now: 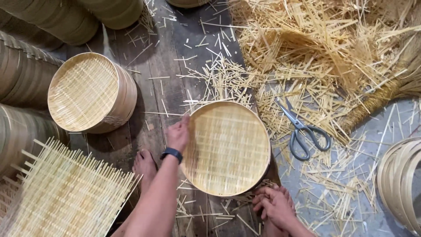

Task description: The person sits on the floor assembling a round woven bamboo sieve. They lay a square woven bamboo mat over a round form, trim off the protruding strip ends with scissors, fold and press the mat edges, and fit a bent bamboo rim ring around the edge to shape the tray.

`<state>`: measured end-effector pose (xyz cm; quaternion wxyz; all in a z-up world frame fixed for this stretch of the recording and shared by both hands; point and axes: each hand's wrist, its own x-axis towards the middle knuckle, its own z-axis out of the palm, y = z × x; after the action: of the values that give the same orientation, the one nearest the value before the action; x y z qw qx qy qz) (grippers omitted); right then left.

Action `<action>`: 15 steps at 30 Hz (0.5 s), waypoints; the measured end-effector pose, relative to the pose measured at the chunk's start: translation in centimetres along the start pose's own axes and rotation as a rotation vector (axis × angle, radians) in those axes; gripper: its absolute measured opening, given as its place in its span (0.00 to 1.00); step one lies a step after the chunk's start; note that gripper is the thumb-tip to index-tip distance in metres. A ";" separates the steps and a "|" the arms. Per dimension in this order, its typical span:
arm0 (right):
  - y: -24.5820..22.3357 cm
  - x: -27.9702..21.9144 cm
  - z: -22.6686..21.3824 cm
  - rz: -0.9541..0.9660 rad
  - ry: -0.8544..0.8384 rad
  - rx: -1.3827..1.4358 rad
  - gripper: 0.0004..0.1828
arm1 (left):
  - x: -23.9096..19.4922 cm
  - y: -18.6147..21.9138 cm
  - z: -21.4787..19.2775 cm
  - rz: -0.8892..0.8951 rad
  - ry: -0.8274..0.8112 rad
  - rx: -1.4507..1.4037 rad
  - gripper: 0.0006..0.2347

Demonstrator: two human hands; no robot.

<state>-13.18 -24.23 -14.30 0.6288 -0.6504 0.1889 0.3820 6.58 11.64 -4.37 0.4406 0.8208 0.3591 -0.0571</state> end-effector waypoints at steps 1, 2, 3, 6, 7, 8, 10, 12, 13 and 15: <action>-2.4 -0.8 0.3 0.001 -0.002 -0.001 0.14 | -0.8 0.1 0.9 -0.002 0.002 0.000 0.22; -4.8 -1.6 0.6 0.039 0.033 -0.082 0.13 | -1.7 0.2 1.9 0.436 0.234 0.102 0.20; -7.1 -2.5 0.8 0.080 0.067 -0.164 0.13 | -2.7 0.3 2.8 0.874 0.459 0.207 0.19; -8.0 -2.9 0.9 0.094 0.104 -0.171 0.13 | -11.5 1.2 9.1 1.116 0.076 0.660 0.06; -8.2 -3.0 1.0 0.091 0.099 -0.176 0.13 | -14.4 1.0 10.7 1.112 0.083 0.661 0.06; -8.4 -3.2 1.1 0.112 0.145 -0.235 0.11 | -17.3 0.8 12.2 1.013 -0.062 0.563 0.18; -8.3 -3.0 1.1 0.130 0.193 -0.303 0.11 | -20.5 -0.4 14.1 0.907 -0.195 0.456 0.33; -7.2 -2.5 1.0 -1.097 0.055 -0.230 0.07 | -21.7 -2.9 14.7 0.950 -0.187 0.474 0.27; -6.1 -2.3 0.5 -1.095 0.044 -0.229 0.07 | -22.2 -3.1 13.2 0.941 -0.183 0.476 0.27; -4.3 -1.3 -0.1 -0.064 0.109 -0.060 0.11 | -22.7 -3.4 10.0 0.910 -0.258 0.459 0.26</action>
<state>-10.84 -24.03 -10.46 0.6097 -0.6946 0.1904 0.3310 -10.08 -7.08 -3.42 0.2703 0.9554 -0.1126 -0.0376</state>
